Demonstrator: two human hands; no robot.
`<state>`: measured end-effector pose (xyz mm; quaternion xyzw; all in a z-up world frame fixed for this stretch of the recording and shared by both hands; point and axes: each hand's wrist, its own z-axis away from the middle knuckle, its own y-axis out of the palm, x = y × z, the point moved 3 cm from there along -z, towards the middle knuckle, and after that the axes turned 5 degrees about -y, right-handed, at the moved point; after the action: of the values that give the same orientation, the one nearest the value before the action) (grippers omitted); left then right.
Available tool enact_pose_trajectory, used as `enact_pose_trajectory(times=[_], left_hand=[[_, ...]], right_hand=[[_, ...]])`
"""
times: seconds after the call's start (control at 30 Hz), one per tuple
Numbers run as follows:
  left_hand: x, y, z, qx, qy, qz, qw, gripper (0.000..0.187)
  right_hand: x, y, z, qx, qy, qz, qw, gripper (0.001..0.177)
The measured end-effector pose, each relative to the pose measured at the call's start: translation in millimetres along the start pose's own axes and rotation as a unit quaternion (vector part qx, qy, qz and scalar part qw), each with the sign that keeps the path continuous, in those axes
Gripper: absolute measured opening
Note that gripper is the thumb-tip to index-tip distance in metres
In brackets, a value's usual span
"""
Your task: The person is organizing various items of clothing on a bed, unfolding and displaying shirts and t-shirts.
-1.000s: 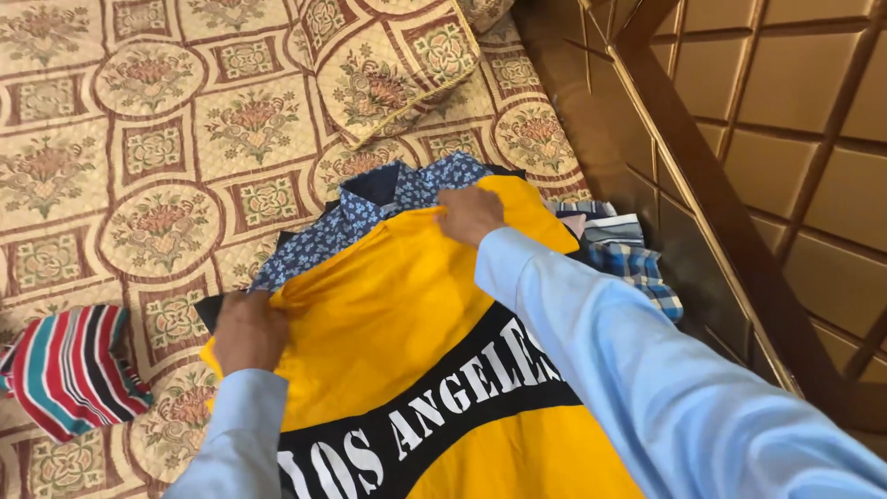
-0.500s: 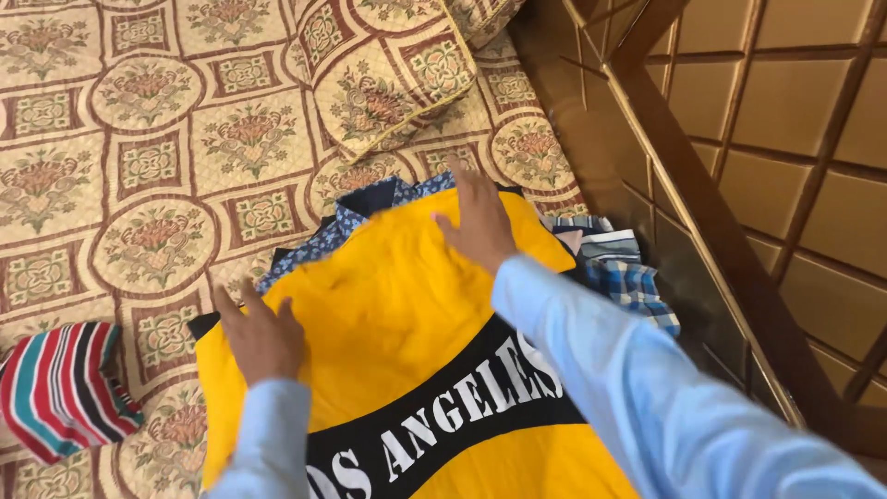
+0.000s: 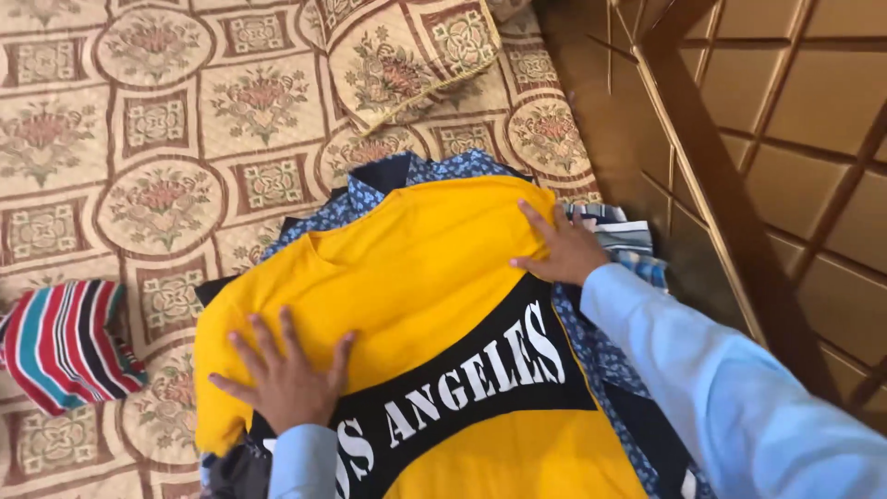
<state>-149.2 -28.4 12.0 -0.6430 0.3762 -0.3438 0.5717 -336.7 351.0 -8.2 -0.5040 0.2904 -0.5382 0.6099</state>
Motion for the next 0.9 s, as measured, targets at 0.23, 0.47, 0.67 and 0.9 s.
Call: enact_pose_trajectory(times=[0.23,0.47,0.67,0.9], left_hand=[[62,39,23,-0.04,0.021,0.192,0.98,0.094],[165,76,36,0.095,-0.064,0.153,0.982,0.083],[268,127,6,-0.038,-0.047,0.219,0.974,0.046],[377,161,-58,-0.014,-0.075,0.307,0.949,0.052]], right_hand=[[107,12,57,-0.155,-0.153,0.011,0.976,0.099],[129,54,65,-0.042,0.072,0.066,0.994,0.089],[199,84,61,-0.143,0.079,-0.054,0.985,0.077],[417,99,70,-0.343,-0.118,-0.125,0.923,0.055]])
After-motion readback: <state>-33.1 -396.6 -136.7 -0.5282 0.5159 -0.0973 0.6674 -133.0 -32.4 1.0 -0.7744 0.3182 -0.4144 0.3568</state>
